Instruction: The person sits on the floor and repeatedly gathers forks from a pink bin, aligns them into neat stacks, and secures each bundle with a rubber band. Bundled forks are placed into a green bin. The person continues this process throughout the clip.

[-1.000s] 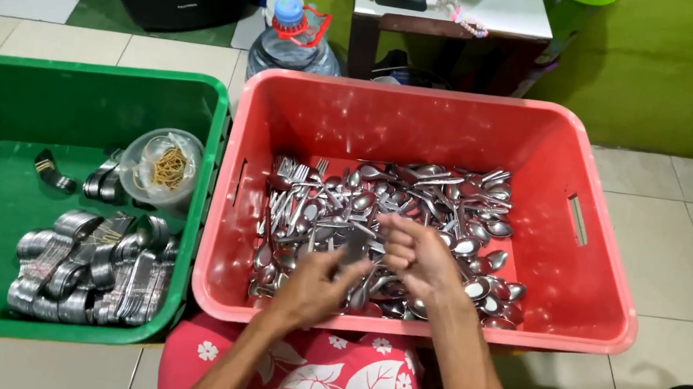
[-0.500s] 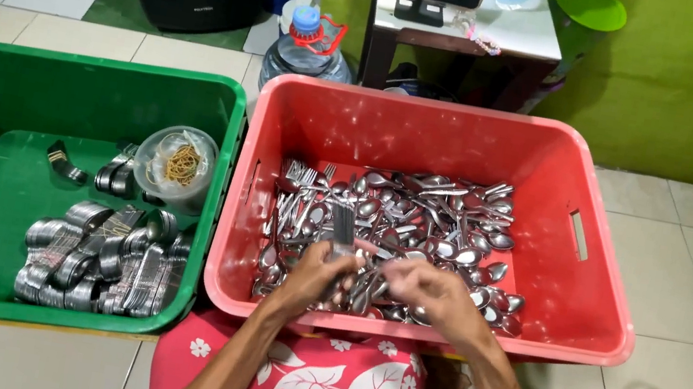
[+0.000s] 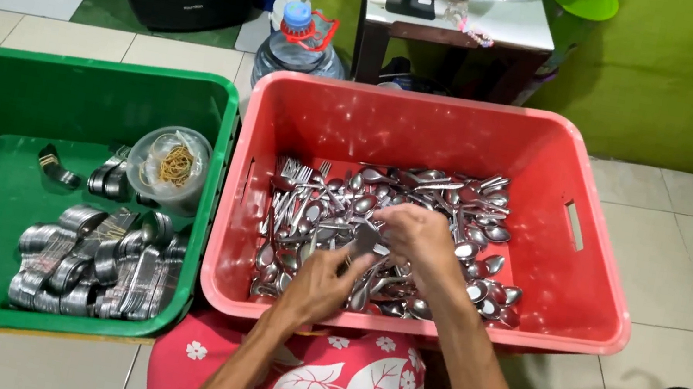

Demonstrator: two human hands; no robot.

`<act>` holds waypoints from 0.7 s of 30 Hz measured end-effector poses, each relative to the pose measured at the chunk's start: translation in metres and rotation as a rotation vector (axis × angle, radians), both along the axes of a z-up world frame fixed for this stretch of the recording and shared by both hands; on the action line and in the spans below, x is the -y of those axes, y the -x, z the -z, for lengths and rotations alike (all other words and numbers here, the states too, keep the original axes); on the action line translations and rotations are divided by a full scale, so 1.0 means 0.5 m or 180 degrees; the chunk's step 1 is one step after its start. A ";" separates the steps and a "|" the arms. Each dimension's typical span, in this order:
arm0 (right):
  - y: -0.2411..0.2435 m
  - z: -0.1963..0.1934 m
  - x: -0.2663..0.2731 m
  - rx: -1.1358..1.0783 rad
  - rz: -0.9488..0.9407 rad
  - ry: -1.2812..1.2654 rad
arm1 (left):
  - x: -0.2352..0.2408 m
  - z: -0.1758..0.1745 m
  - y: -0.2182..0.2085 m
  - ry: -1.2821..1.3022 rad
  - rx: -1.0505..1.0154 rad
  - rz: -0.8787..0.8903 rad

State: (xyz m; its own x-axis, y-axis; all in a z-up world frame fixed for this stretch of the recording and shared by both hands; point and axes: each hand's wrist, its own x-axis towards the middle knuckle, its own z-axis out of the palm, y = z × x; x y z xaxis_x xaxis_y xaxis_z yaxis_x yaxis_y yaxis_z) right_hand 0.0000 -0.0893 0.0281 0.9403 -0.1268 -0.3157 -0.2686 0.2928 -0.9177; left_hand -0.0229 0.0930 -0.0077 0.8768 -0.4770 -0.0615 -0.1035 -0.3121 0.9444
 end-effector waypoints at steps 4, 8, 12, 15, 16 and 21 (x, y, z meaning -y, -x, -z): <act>0.049 -0.045 -0.045 0.1006 -0.0866 0.2430 | 0.012 0.034 -0.014 -0.0405 0.0702 0.0269; 0.104 -0.046 -0.038 0.0789 -0.1593 0.2929 | 0.008 -0.013 -0.015 0.0028 0.0269 0.0113; 0.126 0.013 0.052 0.0169 -0.1315 0.2453 | 0.010 0.053 -0.049 0.1275 -0.1096 -0.0037; 0.149 0.018 0.035 0.1207 -0.0881 0.1244 | 0.004 -0.026 -0.047 0.1536 -0.1444 -0.0188; 0.148 0.037 0.025 0.1203 -0.0874 0.1231 | -0.001 -0.038 -0.043 0.1521 -0.1449 -0.0187; 0.110 0.190 0.049 -0.0165 0.0326 -0.2261 | -0.012 -0.060 -0.025 0.2092 -0.1496 -0.0132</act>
